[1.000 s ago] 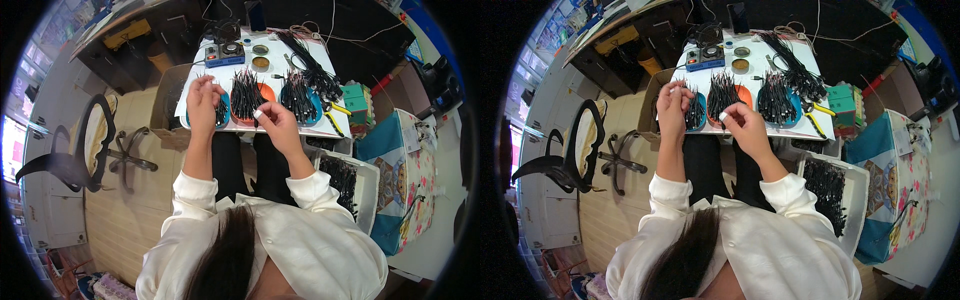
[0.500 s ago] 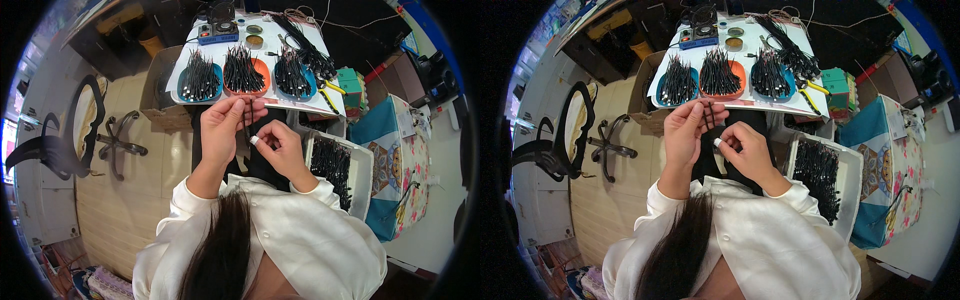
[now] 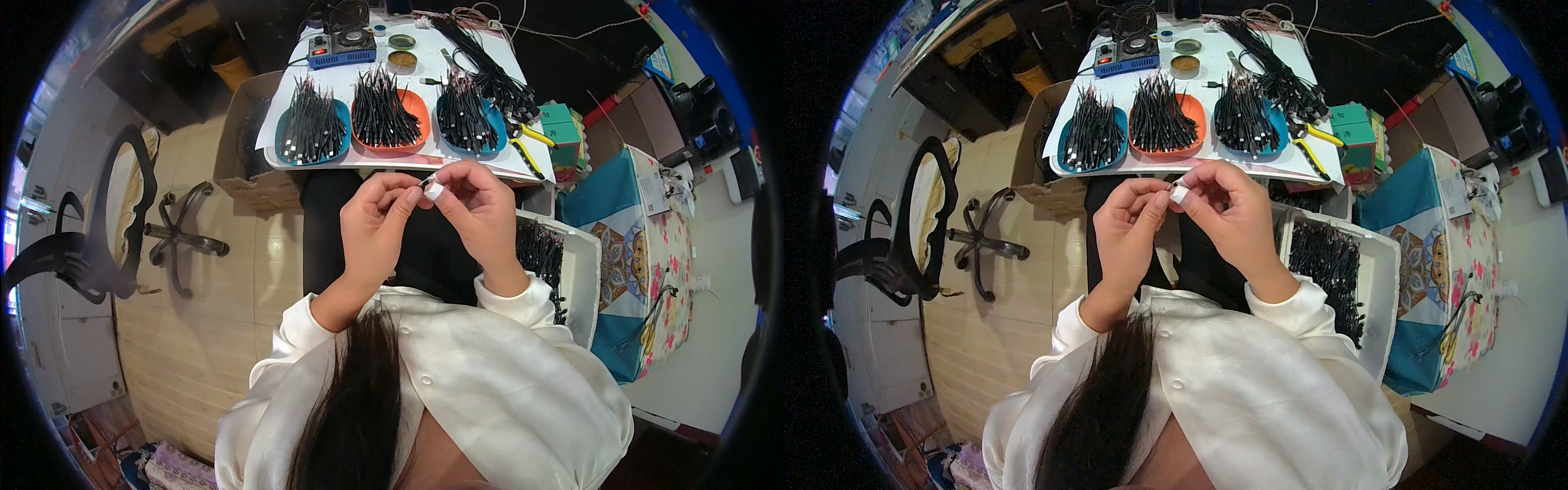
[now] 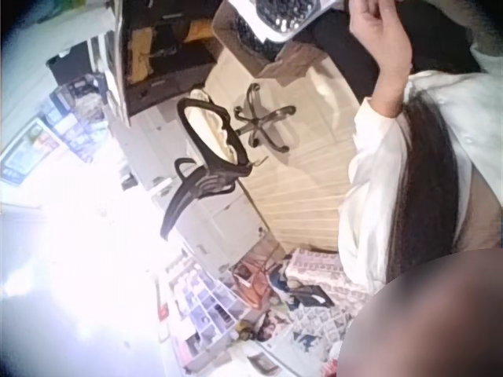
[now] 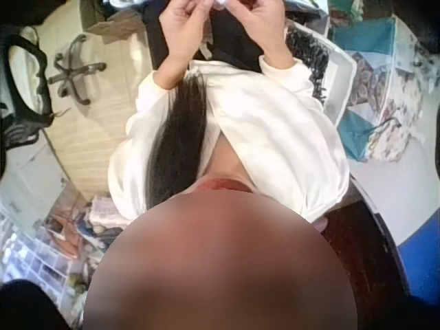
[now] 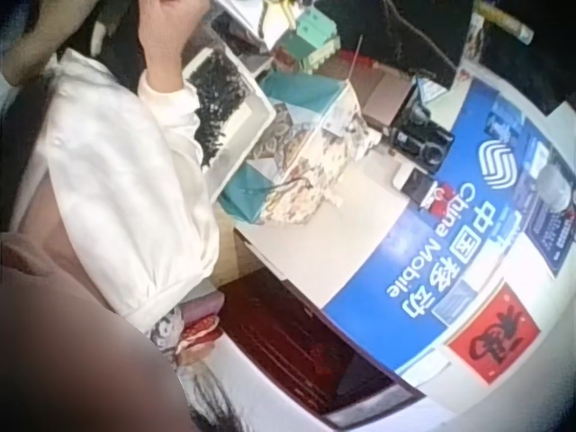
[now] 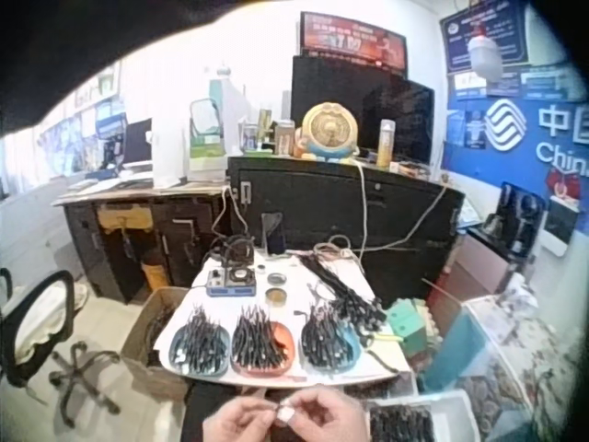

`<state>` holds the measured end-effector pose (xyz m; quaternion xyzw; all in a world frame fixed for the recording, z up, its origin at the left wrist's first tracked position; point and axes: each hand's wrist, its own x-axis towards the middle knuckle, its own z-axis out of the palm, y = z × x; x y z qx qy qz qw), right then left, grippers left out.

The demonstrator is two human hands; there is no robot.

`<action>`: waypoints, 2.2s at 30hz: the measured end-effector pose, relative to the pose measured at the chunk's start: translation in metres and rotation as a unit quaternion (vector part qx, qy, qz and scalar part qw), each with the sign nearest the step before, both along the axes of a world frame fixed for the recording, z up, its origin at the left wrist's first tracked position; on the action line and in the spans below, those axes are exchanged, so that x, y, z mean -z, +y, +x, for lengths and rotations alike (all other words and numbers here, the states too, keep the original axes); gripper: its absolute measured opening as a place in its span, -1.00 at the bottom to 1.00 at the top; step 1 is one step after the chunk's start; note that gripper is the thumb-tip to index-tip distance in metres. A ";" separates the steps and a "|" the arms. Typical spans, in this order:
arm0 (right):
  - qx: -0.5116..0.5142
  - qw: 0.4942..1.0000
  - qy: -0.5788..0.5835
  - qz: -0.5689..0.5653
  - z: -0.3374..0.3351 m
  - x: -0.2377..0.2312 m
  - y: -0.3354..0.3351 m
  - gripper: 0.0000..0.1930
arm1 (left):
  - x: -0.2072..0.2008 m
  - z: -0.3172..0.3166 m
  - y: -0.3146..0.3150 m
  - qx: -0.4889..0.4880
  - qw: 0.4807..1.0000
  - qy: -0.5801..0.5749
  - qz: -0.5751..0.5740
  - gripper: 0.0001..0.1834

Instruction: The person repeatedly picks up small black cables and white connectors from trays on a table, inserts the connector onto the cable end, and places the assembled unit into a container. The process is repeated continuously throughout the clip.

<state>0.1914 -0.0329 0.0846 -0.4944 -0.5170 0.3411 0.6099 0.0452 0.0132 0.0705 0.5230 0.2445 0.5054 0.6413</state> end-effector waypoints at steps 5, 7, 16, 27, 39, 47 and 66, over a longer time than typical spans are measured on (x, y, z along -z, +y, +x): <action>0.007 1.000 0.004 0.015 -0.009 -0.002 0.006 -0.89 | 0.003 -0.001 0.003 -0.010 1.000 0.001 0.011 -0.82; 0.021 0.999 -0.032 0.035 -0.009 0.000 0.007 -0.89 | 0.007 -0.002 0.006 0.025 0.998 -0.036 -0.040 -0.84; -0.092 0.982 0.164 0.013 -0.005 0.014 0.012 -0.90 | 0.007 -0.006 0.009 0.189 0.932 -0.197 -0.238 -0.83; -0.182 0.966 0.179 -0.030 0.009 0.010 0.011 -0.91 | 0.005 -0.019 0.012 0.273 0.922 -0.145 -0.232 -0.81; -0.181 0.925 0.332 -0.049 0.005 0.017 0.012 -0.89 | 0.012 -0.009 0.010 0.246 0.946 -0.151 -0.150 -0.85; -0.293 0.774 0.531 -0.180 0.018 0.040 0.019 -0.67 | 0.023 0.000 0.013 0.233 0.968 0.013 -0.088 -0.79; 0.280 0.822 -0.458 -0.189 0.149 0.066 0.142 -0.78 | 0.050 0.014 0.034 0.142 0.972 -0.068 -0.177 -0.85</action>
